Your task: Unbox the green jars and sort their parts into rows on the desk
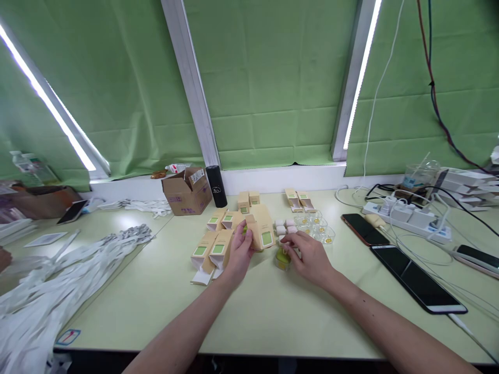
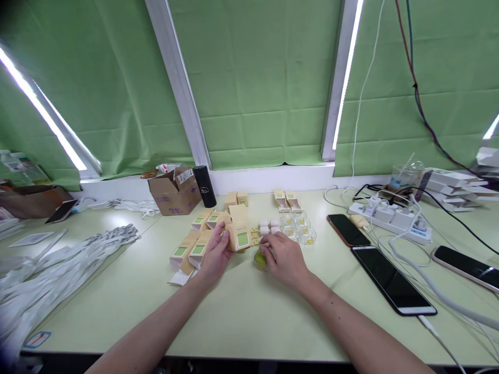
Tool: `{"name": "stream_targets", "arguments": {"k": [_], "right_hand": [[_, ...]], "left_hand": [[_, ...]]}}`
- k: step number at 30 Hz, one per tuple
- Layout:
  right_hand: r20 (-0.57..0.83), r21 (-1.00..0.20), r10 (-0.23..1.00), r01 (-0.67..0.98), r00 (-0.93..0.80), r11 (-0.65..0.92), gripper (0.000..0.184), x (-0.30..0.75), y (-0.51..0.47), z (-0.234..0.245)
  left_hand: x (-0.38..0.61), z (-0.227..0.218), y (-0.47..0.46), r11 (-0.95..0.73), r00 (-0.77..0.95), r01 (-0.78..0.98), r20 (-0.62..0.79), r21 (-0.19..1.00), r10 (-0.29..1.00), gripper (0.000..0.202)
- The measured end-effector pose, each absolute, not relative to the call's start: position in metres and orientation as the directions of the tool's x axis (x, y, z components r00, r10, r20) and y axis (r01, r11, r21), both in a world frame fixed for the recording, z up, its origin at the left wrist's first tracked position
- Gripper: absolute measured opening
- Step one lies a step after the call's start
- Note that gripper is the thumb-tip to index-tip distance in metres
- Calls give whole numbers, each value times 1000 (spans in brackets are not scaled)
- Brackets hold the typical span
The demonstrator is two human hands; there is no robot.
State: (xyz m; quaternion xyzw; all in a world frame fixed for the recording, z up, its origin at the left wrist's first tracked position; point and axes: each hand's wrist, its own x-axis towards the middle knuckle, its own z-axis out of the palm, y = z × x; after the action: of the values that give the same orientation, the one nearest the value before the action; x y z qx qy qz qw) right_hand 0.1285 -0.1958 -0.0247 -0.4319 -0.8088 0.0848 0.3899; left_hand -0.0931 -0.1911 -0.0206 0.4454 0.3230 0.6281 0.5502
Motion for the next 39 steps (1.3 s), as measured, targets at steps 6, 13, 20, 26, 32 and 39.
{"name": "stream_targets", "arguments": {"k": [6,13,20,26,32,39], "right_hand": [[548,-697,803,403,-234,593,24,129,-194,-17],[354,-862,873,246,-334,444,41,122,-192,5],[227,-963,861,25,-454,267,51,115,-177,22],[214,-974,928,-143,-305,178,54,106,-166,32],[203,-961,949,-233,-242,146,53,103,-161,22],[205,-937,954,-324,-218,127,51,101,-160,8]], "left_hand": [[-90,-17,-197,-106,86,-467,165,878,983,67],[-86,-11,-205,-76,158,-437,160,896,974,70],[-84,-8,-206,-146,117,-348,198,926,973,66],[-85,-5,-208,-288,121,-323,341,901,932,64],[-79,-4,-211,-414,137,-244,454,877,881,71],[-71,-3,-206,-438,122,-97,448,894,886,60]]}}
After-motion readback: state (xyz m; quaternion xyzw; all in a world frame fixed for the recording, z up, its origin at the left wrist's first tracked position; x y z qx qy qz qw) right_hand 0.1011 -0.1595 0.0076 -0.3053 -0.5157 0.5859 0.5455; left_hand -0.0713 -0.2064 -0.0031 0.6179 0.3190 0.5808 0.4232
